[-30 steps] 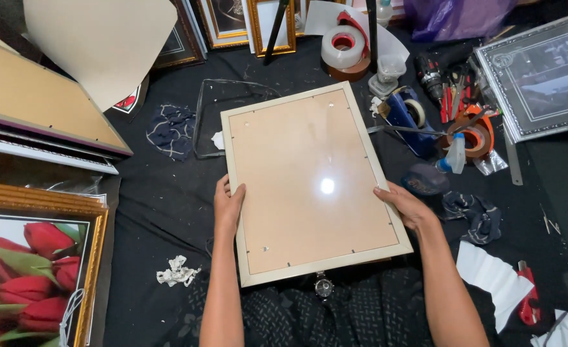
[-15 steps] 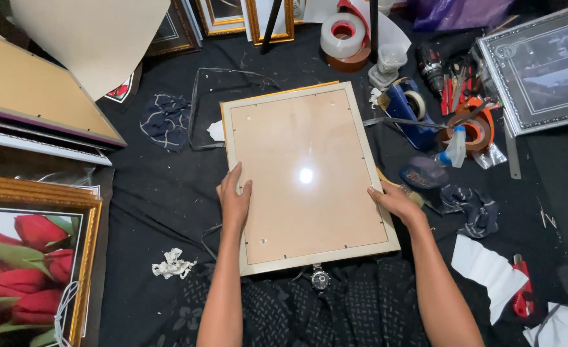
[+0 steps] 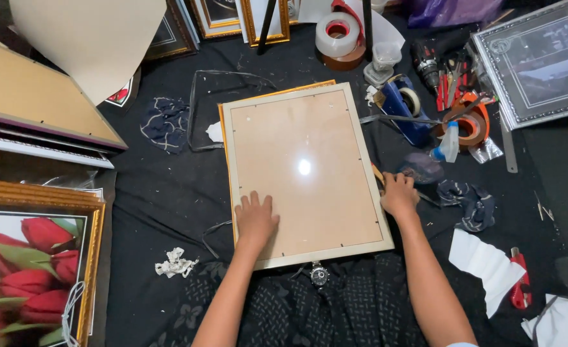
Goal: Brushing the front and back of a picture frame with a small brush to clean it.
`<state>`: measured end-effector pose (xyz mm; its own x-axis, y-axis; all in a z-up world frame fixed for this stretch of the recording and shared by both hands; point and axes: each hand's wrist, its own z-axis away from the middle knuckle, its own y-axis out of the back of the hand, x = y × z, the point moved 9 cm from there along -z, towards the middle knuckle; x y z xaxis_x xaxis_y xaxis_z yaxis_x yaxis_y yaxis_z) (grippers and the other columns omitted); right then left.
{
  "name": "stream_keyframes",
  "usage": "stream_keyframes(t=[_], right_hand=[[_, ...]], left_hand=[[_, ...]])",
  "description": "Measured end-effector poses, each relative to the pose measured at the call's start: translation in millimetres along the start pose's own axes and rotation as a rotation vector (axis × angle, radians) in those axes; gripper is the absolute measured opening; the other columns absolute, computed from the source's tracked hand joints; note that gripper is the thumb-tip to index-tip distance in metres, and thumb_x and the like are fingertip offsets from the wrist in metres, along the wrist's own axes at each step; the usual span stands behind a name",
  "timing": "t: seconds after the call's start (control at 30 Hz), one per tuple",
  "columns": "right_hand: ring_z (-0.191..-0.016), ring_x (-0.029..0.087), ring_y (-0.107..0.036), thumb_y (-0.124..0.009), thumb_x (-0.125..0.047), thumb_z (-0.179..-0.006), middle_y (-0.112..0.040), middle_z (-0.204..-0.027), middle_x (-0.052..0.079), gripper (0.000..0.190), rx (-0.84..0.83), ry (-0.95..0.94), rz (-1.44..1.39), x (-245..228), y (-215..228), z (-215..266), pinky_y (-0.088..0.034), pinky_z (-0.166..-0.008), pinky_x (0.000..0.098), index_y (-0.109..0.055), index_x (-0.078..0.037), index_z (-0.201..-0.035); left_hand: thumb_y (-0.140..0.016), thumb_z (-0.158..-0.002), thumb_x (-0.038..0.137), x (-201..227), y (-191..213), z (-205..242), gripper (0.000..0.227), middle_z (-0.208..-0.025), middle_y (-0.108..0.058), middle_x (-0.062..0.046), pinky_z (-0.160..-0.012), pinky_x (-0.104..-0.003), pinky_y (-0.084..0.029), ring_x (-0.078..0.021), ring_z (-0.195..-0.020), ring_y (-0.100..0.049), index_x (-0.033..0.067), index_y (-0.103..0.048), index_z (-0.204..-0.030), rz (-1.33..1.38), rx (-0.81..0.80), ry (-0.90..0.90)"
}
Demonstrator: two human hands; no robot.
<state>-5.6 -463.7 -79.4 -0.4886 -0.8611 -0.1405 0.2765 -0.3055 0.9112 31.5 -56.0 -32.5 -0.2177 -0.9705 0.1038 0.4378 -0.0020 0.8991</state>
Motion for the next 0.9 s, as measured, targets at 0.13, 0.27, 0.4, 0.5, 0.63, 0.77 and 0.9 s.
stream_keyframes(t=[0.13,0.27,0.4,0.5,0.63,0.77,0.9], right_hand=[[-0.134,0.036,-0.037,-0.057,-0.033,-0.098,-0.054,-0.135,0.012,0.035,0.045,-0.064,0.031,1.6,1.2,-2.5,-0.036,-0.106,0.0553,-0.056,-0.018,-0.130],[-0.125,0.042,-0.045,-0.054,-0.044,-0.097,-0.061,-0.128,0.020,0.048,-0.005,-0.112,-0.067,15.5,4.9,-10.7,-0.046,-0.092,0.0586,-0.066,-0.009,-0.128],[-0.110,0.047,-0.055,-0.064,-0.028,-0.097,-0.057,-0.113,0.020,0.027,0.361,0.096,-0.279,-32.0,100.5,51.0,-0.052,-0.088,0.0588,-0.073,-0.008,-0.112],[-0.122,0.043,-0.056,-0.063,-0.016,-0.100,-0.060,-0.125,0.013,0.014,0.514,0.238,-0.289,-70.7,144.9,97.7,-0.045,-0.100,0.0557,-0.074,-0.012,-0.109],[-0.135,0.031,-0.050,-0.064,-0.009,-0.097,-0.062,-0.131,0.005,0.026,0.678,0.295,-0.177,-79.3,141.7,102.9,-0.038,-0.112,0.0493,-0.073,-0.021,-0.119],[-0.125,0.042,-0.056,-0.058,-0.031,-0.101,-0.063,-0.131,0.012,0.030,0.341,0.045,-0.331,-31.2,96.6,64.2,-0.043,-0.104,0.0557,-0.070,-0.025,-0.128],[-0.117,0.052,-0.059,-0.057,-0.042,-0.105,-0.066,-0.125,0.020,0.032,0.284,0.026,-0.476,-26.2,104.6,64.7,-0.045,-0.102,0.0632,-0.070,-0.026,-0.129]], left_hand=[[-0.064,-0.090,0.059,15.8,-27.2,35.6,0.074,-0.149,-0.039,-0.022,-0.104,-0.061,-0.036,-0.0445,-0.137,-0.037,0.0221,-0.044,-0.151,0.035,-0.248,-0.050],[-0.065,-0.092,0.047,23.3,2.0,61.2,0.072,-0.141,-0.041,-0.021,-0.102,-0.057,-0.042,-0.0447,-0.131,-0.043,0.0156,-0.036,-0.151,0.157,-0.270,-0.057],[-0.068,-0.091,0.026,20.0,31.9,53.2,0.063,-0.131,-0.045,-0.019,-0.092,-0.055,-0.048,-0.0432,-0.120,-0.049,0.0143,-0.042,-0.147,0.100,-0.065,-0.074],[-0.069,-0.090,0.026,21.6,49.4,52.1,0.060,-0.128,-0.045,-0.018,-0.094,-0.052,-0.047,-0.0414,-0.121,-0.047,0.0142,-0.048,-0.145,0.142,0.007,-0.074],[-0.071,-0.090,0.028,22.0,46.5,48.1,0.058,-0.132,-0.044,-0.021,-0.093,-0.052,-0.047,-0.0416,-0.123,-0.046,0.0154,-0.051,-0.143,0.154,0.021,-0.084],[-0.075,-0.089,0.036,14.0,46.9,47.8,0.071,-0.142,-0.038,-0.024,-0.103,-0.054,-0.041,-0.0443,-0.133,-0.039,0.0172,-0.044,-0.150,0.216,0.022,-0.037],[-0.077,-0.087,0.050,-11.9,56.5,44.9,0.093,-0.157,-0.023,-0.032,-0.113,-0.060,-0.031,-0.0493,-0.146,-0.022,0.0164,-0.030,-0.160,0.304,0.029,0.148]])
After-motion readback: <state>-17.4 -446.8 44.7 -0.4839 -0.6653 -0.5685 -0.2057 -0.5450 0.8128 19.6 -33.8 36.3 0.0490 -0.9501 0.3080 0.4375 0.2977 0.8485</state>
